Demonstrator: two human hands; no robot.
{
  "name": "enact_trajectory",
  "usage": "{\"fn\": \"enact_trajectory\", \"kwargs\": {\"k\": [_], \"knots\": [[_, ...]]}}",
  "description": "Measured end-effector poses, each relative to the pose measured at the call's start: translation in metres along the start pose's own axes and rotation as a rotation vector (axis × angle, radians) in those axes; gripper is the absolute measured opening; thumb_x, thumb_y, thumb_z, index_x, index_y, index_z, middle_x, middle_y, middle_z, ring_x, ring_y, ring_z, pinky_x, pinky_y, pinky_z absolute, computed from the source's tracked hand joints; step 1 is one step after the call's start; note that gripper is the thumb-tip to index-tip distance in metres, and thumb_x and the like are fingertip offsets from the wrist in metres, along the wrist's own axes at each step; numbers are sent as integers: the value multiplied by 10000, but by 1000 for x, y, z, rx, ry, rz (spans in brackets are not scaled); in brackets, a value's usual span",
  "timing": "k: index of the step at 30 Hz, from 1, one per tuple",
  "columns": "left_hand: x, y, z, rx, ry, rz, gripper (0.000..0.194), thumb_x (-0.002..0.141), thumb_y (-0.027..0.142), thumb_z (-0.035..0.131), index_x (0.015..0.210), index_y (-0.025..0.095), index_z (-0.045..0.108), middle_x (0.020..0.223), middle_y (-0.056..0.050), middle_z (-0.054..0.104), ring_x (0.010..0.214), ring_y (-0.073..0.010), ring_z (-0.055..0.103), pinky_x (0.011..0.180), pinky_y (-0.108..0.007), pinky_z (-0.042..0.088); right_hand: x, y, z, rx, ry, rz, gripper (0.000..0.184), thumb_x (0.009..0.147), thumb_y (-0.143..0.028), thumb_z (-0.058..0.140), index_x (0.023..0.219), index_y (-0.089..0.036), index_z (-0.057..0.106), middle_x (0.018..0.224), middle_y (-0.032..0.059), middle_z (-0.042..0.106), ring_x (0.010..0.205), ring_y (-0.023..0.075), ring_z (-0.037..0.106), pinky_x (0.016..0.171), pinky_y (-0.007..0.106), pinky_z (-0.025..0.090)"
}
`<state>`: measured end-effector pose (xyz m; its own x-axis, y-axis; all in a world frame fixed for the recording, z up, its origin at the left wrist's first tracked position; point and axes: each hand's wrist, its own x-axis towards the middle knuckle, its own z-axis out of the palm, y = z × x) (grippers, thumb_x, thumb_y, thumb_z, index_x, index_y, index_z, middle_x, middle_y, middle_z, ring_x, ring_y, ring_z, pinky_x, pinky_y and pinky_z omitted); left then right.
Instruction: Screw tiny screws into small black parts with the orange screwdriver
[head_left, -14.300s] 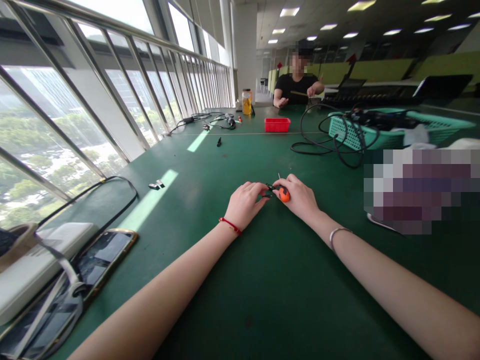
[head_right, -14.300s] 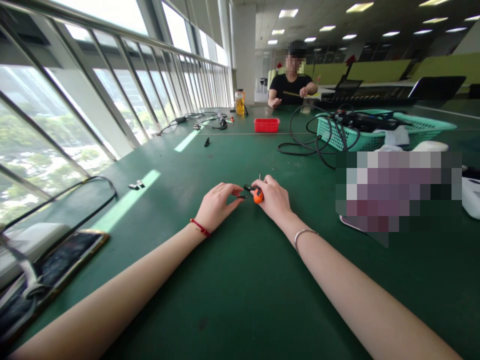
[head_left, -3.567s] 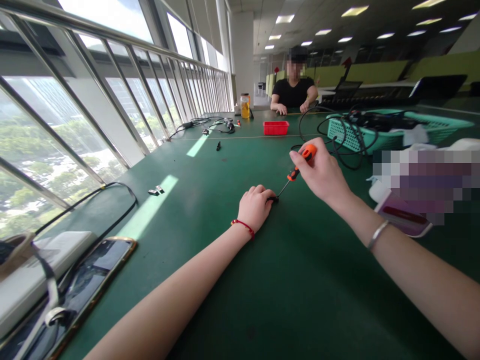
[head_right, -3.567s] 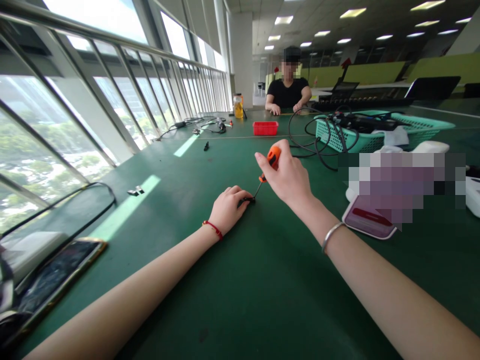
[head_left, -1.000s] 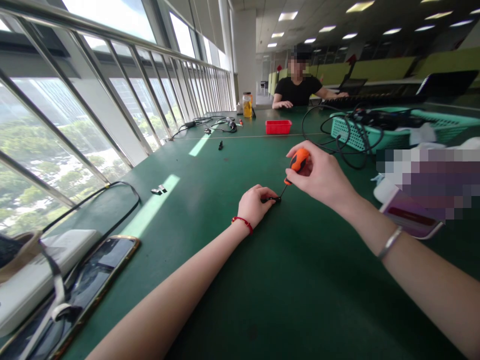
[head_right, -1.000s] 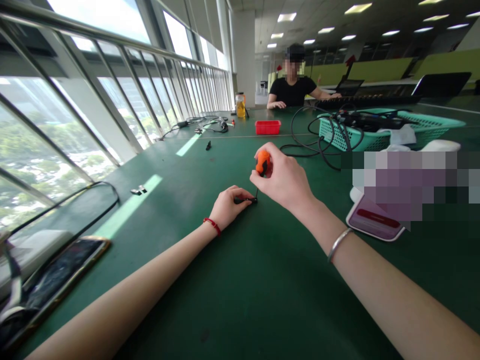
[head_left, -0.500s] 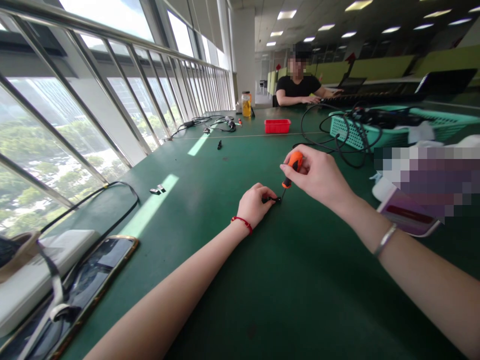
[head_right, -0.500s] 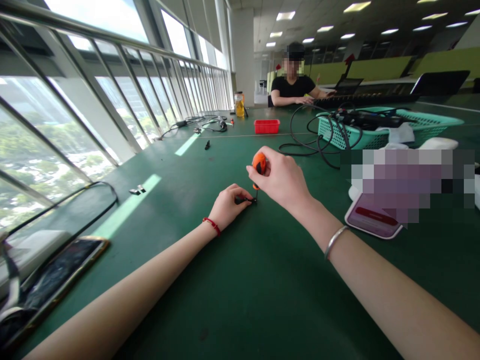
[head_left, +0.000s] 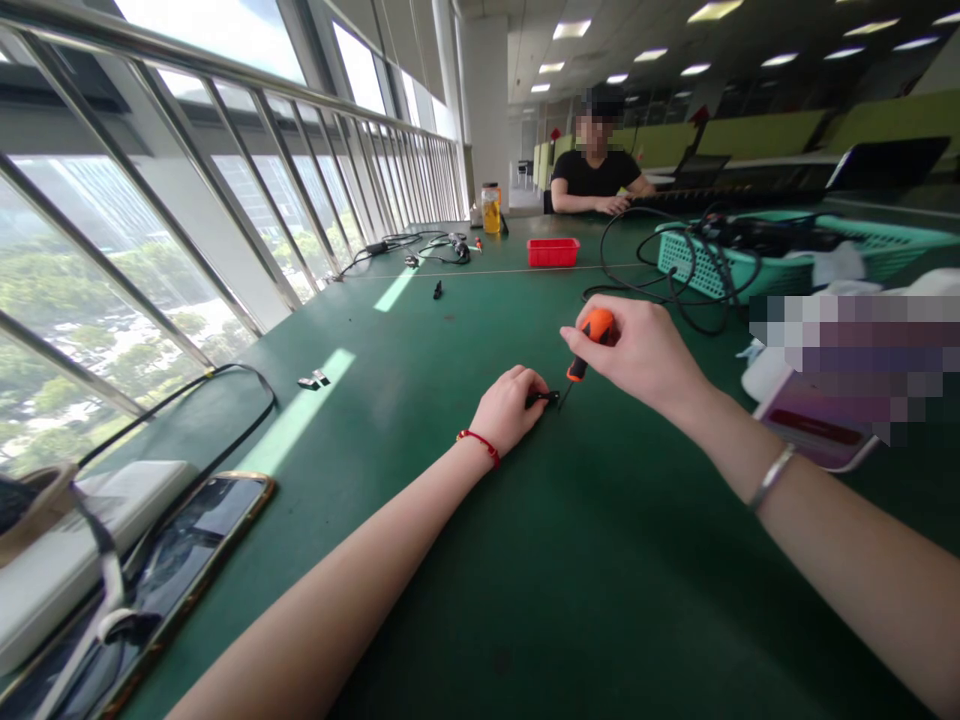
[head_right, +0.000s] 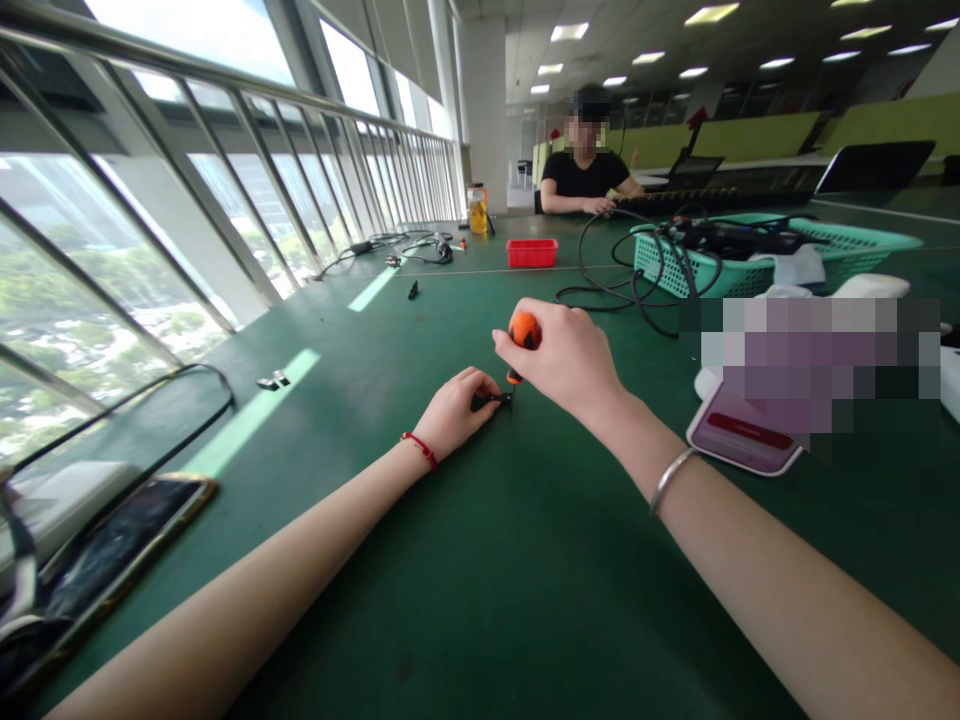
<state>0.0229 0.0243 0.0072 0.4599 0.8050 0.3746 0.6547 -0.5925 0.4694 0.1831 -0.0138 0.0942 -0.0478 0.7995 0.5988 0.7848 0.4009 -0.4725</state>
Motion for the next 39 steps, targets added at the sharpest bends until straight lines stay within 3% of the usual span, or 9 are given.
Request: {"fn": "enact_trajectory", "kwargs": {"k": [7, 16, 22, 39], "knots": [[-1, 1, 0, 42, 7, -5, 57, 769, 163, 553, 820, 176, 574, 867, -34, 602, 816, -165, 590, 733, -283, 495, 1, 1, -4, 20, 155, 8, 202, 768, -387, 539, 647, -227, 519, 573, 5, 535, 505, 138, 430, 513, 275, 340], [-3, 7, -4, 102, -10, -24, 173, 737, 161, 549, 905, 194, 572, 885, -24, 643, 850, -178, 592, 766, -296, 480, 2, 5, -2, -8, 149, 16, 187, 759, -365, 545, 641, -221, 524, 558, -5, 509, 494, 132, 414, 510, 271, 334], [-3, 7, -5, 147, -19, -4, 100, 776, 209, 553, 847, 197, 622, 883, -30, 644, 867, -187, 577, 793, -307, 475, 2, 6, -2, -28, 142, 17, 181, 758, -355, 547, 637, -222, 520, 544, -7, 495, 488, 134, 413, 508, 272, 335], [-3, 6, -5, 139, -10, -4, 124, 770, 174, 549, 848, 193, 644, 872, -26, 648, 860, -187, 568, 785, -300, 469, 2, 9, 0, -17, 149, 25, 189, 762, -368, 543, 642, -224, 520, 574, 7, 527, 510, 143, 425, 518, 281, 345]]}}
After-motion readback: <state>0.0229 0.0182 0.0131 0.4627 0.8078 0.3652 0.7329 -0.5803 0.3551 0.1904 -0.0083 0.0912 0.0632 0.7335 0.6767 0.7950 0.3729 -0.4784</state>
